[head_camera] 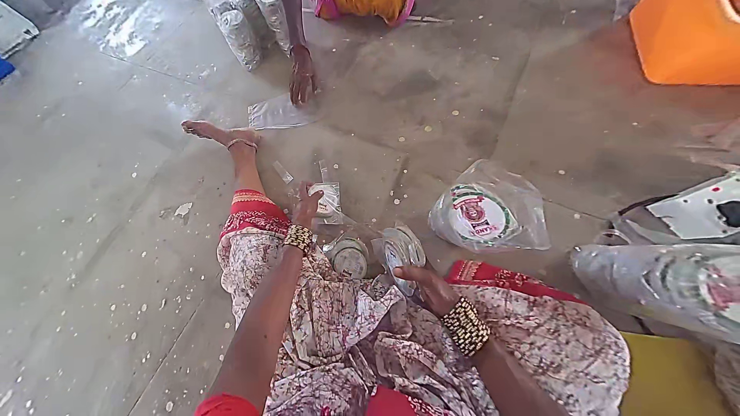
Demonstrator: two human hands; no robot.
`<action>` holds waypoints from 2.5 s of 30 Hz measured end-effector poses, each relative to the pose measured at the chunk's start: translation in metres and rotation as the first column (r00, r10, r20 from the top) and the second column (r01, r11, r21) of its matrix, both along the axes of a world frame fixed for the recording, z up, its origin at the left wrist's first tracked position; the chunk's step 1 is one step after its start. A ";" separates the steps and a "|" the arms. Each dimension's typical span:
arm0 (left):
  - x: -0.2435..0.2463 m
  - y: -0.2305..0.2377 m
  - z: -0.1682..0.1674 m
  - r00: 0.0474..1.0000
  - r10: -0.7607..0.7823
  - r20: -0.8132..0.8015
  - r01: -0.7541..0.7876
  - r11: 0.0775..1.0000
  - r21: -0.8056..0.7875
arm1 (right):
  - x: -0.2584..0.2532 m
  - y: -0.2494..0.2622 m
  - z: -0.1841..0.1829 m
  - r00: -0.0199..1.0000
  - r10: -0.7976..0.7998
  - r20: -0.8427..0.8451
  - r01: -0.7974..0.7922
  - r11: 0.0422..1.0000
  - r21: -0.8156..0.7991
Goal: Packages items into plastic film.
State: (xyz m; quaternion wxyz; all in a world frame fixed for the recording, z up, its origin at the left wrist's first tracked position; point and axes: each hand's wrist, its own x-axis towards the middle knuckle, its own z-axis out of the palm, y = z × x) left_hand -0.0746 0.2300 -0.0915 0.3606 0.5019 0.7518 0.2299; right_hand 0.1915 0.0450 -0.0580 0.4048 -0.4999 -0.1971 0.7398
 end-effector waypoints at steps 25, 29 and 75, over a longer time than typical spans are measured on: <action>0.117 -0.179 0.046 0.808 -0.422 0.410 0.266 0.884 0.385 | 0.008 -0.038 -0.017 0.832 -0.024 -0.554 0.183 0.955 0.234; 0.118 -0.171 0.050 0.856 -0.409 0.317 0.305 0.893 0.330 | 0.009 -0.038 -0.014 0.733 -0.050 -0.679 0.286 0.927 0.241; 0.027 -0.142 0.049 0.914 -0.049 0.404 -0.075 0.955 0.287 | 0.011 -0.028 -0.011 0.787 -0.083 -0.611 0.281 0.930 0.236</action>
